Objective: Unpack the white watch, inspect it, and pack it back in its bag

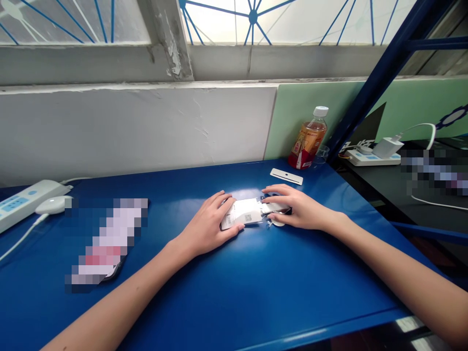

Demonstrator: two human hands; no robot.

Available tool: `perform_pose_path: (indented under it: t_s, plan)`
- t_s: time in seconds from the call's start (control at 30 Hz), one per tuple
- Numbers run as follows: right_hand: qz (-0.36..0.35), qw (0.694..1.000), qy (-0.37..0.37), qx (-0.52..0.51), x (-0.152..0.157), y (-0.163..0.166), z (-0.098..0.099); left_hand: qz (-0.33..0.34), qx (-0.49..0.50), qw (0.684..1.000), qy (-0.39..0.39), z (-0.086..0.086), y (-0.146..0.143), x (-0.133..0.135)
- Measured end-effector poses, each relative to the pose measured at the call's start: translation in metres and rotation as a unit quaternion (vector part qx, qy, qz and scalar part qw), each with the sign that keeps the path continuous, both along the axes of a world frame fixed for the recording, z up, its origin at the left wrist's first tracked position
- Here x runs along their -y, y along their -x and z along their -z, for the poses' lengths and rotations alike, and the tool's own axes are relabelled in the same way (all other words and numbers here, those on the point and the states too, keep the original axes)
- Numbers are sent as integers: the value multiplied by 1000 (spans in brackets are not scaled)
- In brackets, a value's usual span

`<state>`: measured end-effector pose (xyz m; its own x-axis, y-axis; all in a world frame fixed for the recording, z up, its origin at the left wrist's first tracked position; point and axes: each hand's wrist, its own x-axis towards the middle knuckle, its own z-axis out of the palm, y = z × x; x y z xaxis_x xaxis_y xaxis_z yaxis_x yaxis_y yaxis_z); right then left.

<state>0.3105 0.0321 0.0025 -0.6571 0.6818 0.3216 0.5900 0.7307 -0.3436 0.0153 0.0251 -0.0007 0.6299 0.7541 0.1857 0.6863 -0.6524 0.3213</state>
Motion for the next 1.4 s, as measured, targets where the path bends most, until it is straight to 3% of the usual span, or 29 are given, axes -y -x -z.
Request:
perform_pose_path:
  t_s: [0.53,0.8,1.1,1.23,1.3,1.4]
  plan:
    - [49,998,26,-20,-6,-7,-3,-11,2,1000,-22,1,0,-2]
    - [128,975,89,-159,-9,-11,-6,-9,-1,1000,-22,0,0,-1]
    - [200,904,77,-369,-7,-5,-15,-13,3,1000,-10,1,1,0]
    - [179,864,113,-457,-4,-1,-17,-8,-3,1000,-10,1,1,1]
    - [154,824,170,-518,-3,1,-19,-8,-9,1000,-10,0,1,1]
    - [125,736,276,-606,-2,4,-22,-10,-14,1000,-6,0,1,2]
